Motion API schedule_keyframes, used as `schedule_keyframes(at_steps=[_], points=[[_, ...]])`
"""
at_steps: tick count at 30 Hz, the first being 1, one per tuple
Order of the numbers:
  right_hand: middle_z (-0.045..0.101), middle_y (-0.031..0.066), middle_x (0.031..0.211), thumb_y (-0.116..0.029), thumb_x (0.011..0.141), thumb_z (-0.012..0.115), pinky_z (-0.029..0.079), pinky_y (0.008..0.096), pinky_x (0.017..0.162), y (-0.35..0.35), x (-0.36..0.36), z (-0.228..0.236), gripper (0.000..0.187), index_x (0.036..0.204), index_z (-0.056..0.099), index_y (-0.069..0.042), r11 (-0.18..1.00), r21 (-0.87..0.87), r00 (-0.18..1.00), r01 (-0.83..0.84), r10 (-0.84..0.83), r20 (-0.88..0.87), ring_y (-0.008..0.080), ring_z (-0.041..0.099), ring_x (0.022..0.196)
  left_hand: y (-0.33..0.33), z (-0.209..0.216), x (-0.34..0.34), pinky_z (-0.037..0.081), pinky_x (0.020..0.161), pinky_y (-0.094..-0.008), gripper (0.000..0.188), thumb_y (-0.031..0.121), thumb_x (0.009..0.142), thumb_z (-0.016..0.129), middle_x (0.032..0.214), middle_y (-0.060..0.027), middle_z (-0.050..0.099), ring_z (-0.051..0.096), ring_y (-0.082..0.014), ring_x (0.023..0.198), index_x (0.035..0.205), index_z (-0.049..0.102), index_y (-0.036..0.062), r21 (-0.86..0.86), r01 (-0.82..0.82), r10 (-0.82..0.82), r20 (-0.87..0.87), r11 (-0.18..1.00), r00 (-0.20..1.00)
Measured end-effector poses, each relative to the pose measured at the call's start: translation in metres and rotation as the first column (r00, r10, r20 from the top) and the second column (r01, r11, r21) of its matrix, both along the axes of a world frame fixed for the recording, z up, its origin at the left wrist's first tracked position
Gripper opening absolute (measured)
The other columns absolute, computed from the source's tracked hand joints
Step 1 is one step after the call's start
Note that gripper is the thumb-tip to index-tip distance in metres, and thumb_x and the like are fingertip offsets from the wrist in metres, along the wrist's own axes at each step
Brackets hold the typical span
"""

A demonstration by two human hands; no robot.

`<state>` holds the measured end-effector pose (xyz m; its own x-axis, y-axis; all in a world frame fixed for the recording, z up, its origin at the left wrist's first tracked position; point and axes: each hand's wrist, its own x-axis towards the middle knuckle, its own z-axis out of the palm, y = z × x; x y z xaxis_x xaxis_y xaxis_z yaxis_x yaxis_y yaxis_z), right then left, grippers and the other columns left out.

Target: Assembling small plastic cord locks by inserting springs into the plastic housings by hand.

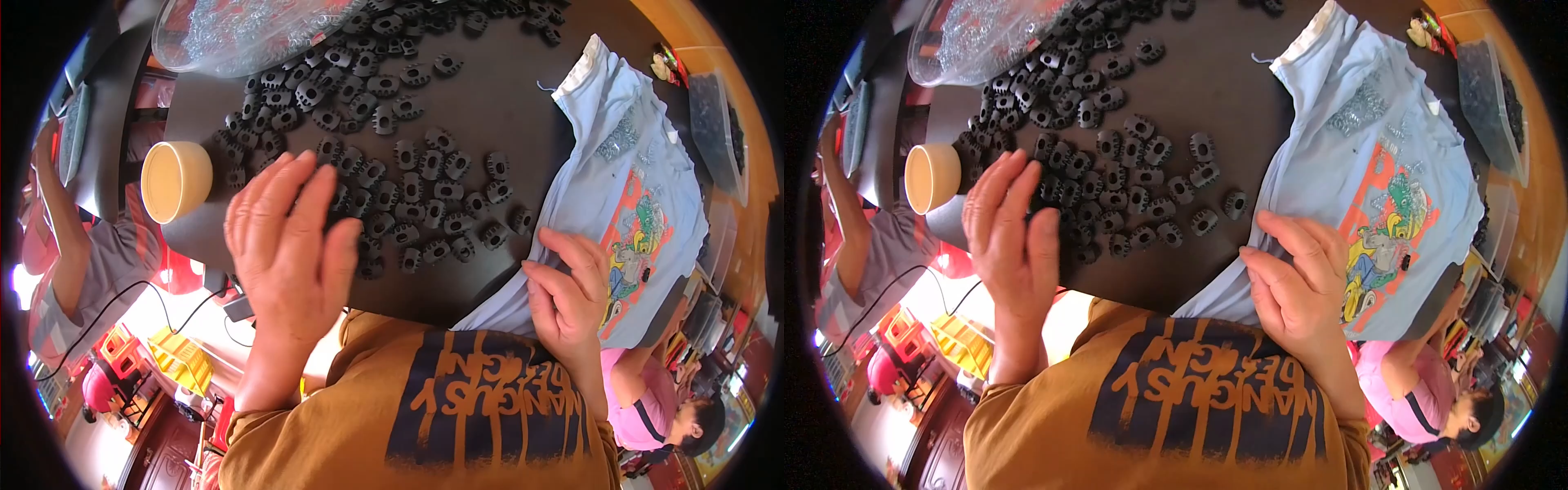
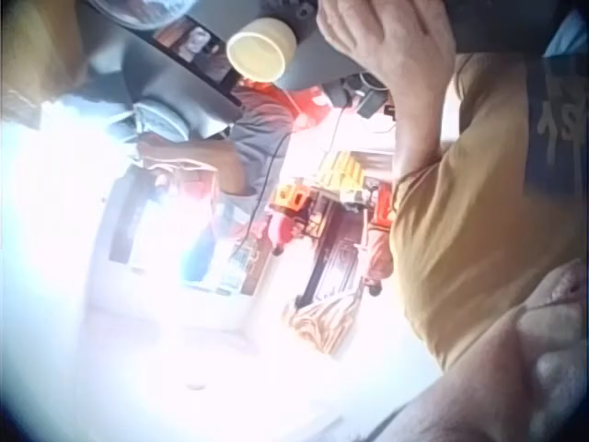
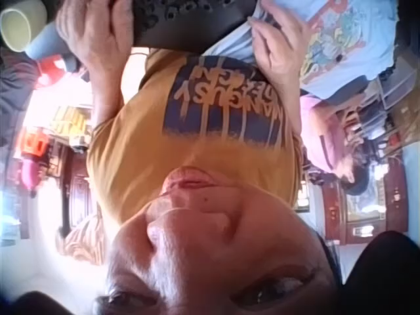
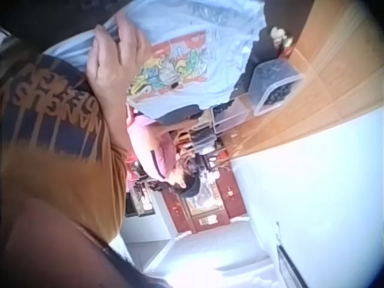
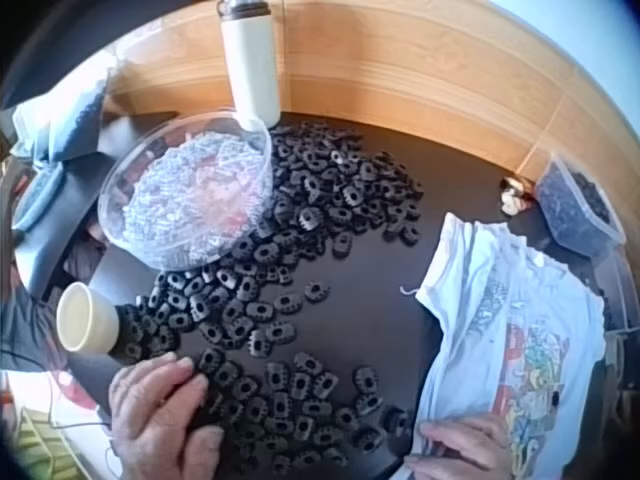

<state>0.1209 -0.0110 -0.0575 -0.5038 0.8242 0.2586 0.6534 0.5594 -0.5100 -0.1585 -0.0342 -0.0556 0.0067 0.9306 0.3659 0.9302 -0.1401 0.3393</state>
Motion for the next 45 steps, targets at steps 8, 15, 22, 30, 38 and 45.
schedule_keyframes(at_steps=[8,15,22,30,38,45], points=[[0.062,0.0083,0.111,0.002,0.060,0.071,0.042,0.0369,0.078,0.000,0.001,-0.001,0.027,0.086,0.067,-0.007,1.000,-0.008,1.000,-0.003,0.003,-0.014,0.0264,0.055,0.091,-0.005,-0.006,-0.017,0.045,0.084,-0.0364,0.019,0.003,0.078,0.063,0.099,-0.0131,0.065,0.061,-0.0281,0.092,0.097,0.067,-0.0006,0.051,-0.155,0.156,-0.014,0.987,0.988],[0.062,0.0086,0.112,0.002,0.061,0.071,0.042,0.0365,0.079,0.001,0.001,0.000,0.027,0.086,0.067,-0.007,1.000,-0.009,1.000,-0.017,0.017,0.015,0.0268,0.055,0.092,-0.018,-0.011,-0.013,0.047,0.084,-0.0369,0.022,-0.003,0.075,0.063,0.100,-0.0149,0.065,0.061,-0.0301,0.093,0.098,0.066,-0.0032,0.099,-0.121,0.109,0.124,0.988,0.986],[0.062,0.0097,0.112,0.002,0.061,0.070,0.043,0.0361,0.078,0.001,0.001,0.000,0.027,0.086,0.068,-0.007,1.000,-0.011,1.000,-0.008,0.008,0.010,0.0274,0.055,0.092,-0.017,-0.008,-0.029,0.048,0.081,-0.0332,0.020,-0.003,0.085,0.057,0.100,-0.0167,0.064,0.062,-0.0279,0.092,0.105,0.063,-0.0033,0.000,-0.370,0.367,0.125,0.929,0.922],[0.062,0.0097,0.112,0.001,0.062,0.070,0.044,0.0357,0.077,0.002,0.001,0.000,0.025,0.086,0.068,-0.007,1.000,-0.005,1.000,-0.023,0.023,0.018,0.0274,0.055,0.090,-0.007,-0.012,-0.036,0.048,0.080,-0.0331,0.024,-0.002,0.087,0.057,0.104,-0.0165,0.062,0.060,-0.0274,0.093,0.110,0.062,-0.0009,0.065,-0.303,0.304,-0.005,0.951,0.953],[0.063,0.0094,0.110,0.002,0.061,0.070,0.044,0.0352,0.076,0.003,0.000,0.001,0.026,0.086,0.068,-0.007,1.000,0.001,1.000,-0.012,0.012,0.004,0.0272,0.055,0.089,-0.009,-0.005,-0.037,0.048,0.073,-0.0297,0.026,-0.002,0.086,0.056,0.105,-0.0146,0.060,0.060,-0.0228,0.087,0.111,0.062,0.0016,-0.027,-0.316,0.314,-0.054,0.949,0.948],[0.063,0.0081,0.110,0.003,0.061,0.070,0.042,0.0350,0.076,0.002,0.000,0.002,0.027,0.086,0.068,-0.007,1.000,-0.028,1.000,0.005,-0.006,-0.023,0.0265,0.055,0.090,-0.014,-0.005,-0.035,0.048,0.074,-0.0309,0.028,0.002,0.087,0.057,0.109,-0.0154,0.059,0.060,-0.0240,0.089,0.115,0.060,0.0022,-0.119,-0.414,0.415,-0.017,0.902,0.910]])
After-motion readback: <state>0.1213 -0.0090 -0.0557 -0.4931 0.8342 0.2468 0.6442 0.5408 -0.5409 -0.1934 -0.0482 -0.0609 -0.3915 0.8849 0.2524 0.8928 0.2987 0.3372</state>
